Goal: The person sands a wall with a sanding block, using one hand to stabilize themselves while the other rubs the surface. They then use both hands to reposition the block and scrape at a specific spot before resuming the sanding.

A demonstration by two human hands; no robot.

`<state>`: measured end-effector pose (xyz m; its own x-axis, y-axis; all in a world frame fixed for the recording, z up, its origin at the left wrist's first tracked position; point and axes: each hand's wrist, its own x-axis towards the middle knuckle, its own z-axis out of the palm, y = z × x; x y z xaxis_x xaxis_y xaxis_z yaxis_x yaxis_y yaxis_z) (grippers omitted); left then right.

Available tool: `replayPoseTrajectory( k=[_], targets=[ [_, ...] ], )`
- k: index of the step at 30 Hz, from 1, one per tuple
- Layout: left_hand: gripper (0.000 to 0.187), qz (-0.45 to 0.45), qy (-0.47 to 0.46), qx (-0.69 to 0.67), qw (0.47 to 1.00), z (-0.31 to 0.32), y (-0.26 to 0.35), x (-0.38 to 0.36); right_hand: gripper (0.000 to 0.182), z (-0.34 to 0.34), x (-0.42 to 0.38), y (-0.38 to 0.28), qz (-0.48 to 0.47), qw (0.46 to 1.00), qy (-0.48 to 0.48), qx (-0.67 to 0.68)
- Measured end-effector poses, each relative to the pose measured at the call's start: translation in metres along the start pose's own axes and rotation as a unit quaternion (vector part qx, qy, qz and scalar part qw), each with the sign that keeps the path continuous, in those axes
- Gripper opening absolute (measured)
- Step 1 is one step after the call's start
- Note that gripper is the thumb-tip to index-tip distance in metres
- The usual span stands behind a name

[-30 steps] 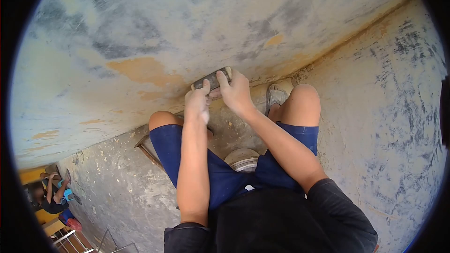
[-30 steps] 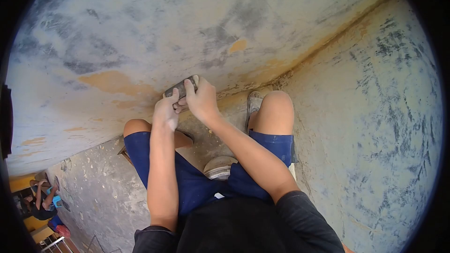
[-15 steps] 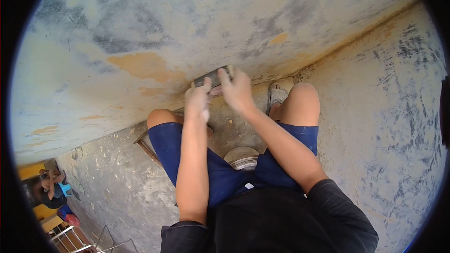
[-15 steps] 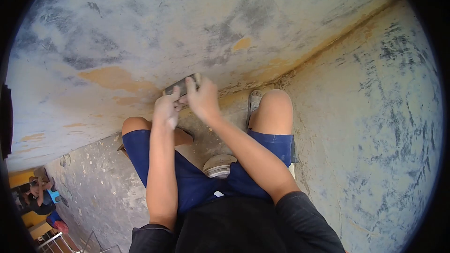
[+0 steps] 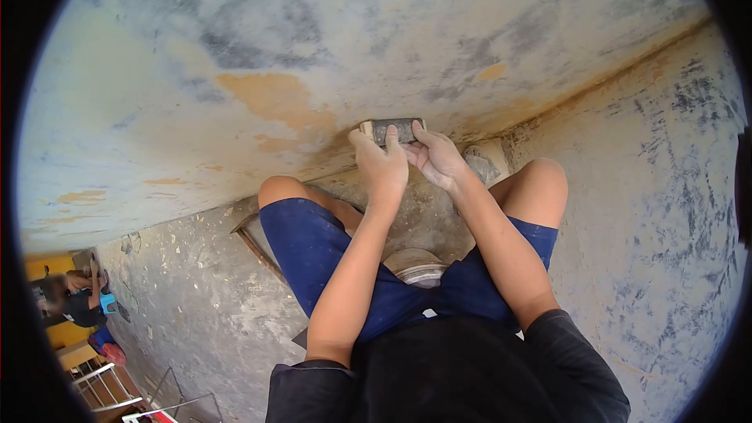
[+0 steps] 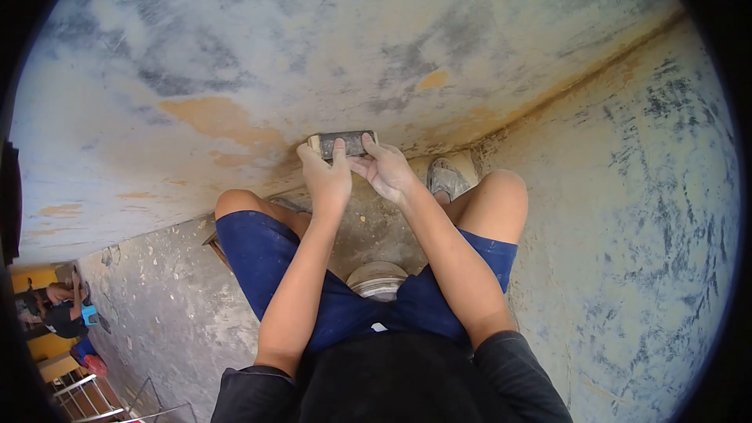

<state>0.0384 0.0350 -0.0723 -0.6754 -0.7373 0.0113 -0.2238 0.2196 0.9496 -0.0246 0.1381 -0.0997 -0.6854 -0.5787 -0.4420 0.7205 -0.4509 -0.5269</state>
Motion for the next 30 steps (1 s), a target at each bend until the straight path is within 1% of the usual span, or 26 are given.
replayPoseTrajectory(
  k=[1, 3, 7, 10, 12, 16, 18, 19, 21, 22, 24, 25, 26, 27, 28, 29, 30],
  targets=[
    [0.038, 0.000, 0.004, 0.000, 1.000, -0.002, 0.003, -0.002, 0.034, 0.000, 0.002, 0.003, 0.003, 1.000, -0.003, -0.002],
    [0.037, -0.007, 0.014, 0.001, 1.000, -0.004, 0.010, -0.005, 0.035, 0.002, 0.003, 0.007, 0.030, 0.997, -0.018, 0.065],
    [0.036, -0.002, 0.045, -0.026, 0.999, -0.007, -0.001, -0.005, 0.036, 0.018, 0.005, 0.014, 0.057, 0.996, -0.022, 0.063],
    [0.034, -0.004, 0.035, -0.009, 0.999, -0.013, -0.004, -0.001, 0.037, 0.025, 0.006, 0.019, 0.062, 0.995, -0.039, 0.071],
    [0.033, 0.006, 0.038, -0.014, 0.999, -0.015, -0.005, 0.001, 0.037, 0.026, 0.007, 0.020, 0.096, 0.991, -0.078, 0.054],
    [0.031, -0.012, 0.014, -0.022, 1.000, -0.020, 0.002, 0.004, 0.037, 0.023, 0.012, 0.032, 0.096, 0.993, -0.068, 0.024],
    [0.028, 0.019, 0.023, -0.006, 1.000, -0.027, 0.016, 0.004, 0.036, 0.030, 0.015, 0.032, 0.105, 0.990, -0.094, 0.015],
    [0.028, 0.019, 0.024, -0.005, 1.000, -0.031, 0.022, 0.006, 0.036, 0.041, 0.012, 0.032, 0.105, 0.990, -0.094, 0.015],
    [0.028, 0.092, 0.048, 0.036, 0.994, -0.039, 0.028, 0.008, 0.033, 0.057, 0.003, 0.035, 0.094, 0.990, -0.083, 0.070],
    [0.028, 0.090, 0.048, 0.037, 0.994, -0.036, 0.025, 0.006, 0.033, 0.049, 0.006, 0.037, 0.096, 0.990, -0.082, 0.070],
    [0.027, 0.044, 0.026, 0.067, 0.996, -0.019, 0.018, 0.003, 0.033, 0.028, 0.016, 0.041, 0.101, 0.990, -0.033, 0.088],
    [0.027, 0.044, 0.026, 0.067, 0.996, -0.011, 0.011, 0.001, 0.033, 0.027, 0.015, 0.040, 0.100, 0.991, -0.033, 0.087],
    [0.027, 0.055, 0.033, 0.084, 0.994, -0.004, 0.005, 0.000, 0.033, 0.026, 0.014, 0.040, 0.097, 0.990, -0.035, 0.099],
    [0.027, 0.066, 0.040, 0.103, 0.992, -0.004, 0.011, 0.000, 0.034, 0.031, 0.012, 0.038, 0.093, 0.989, -0.039, 0.110],
    [0.028, 0.055, 0.020, 0.095, 0.994, -0.009, 0.015, 0.001, 0.034, 0.036, 0.009, 0.038, 0.092, 0.989, -0.041, 0.111],
    [0.028, 0.055, 0.020, 0.096, 0.994, -0.015, 0.017, 0.001, 0.035, 0.040, 0.008, 0.039, 0.091, 0.987, -0.069, 0.112],
    [0.029, 0.095, 0.047, 0.091, 0.990, -0.025, 0.030, 0.002, 0.036, 0.046, 0.005, 0.037, 0.089, 0.985, -0.096, 0.113]
  ],
)
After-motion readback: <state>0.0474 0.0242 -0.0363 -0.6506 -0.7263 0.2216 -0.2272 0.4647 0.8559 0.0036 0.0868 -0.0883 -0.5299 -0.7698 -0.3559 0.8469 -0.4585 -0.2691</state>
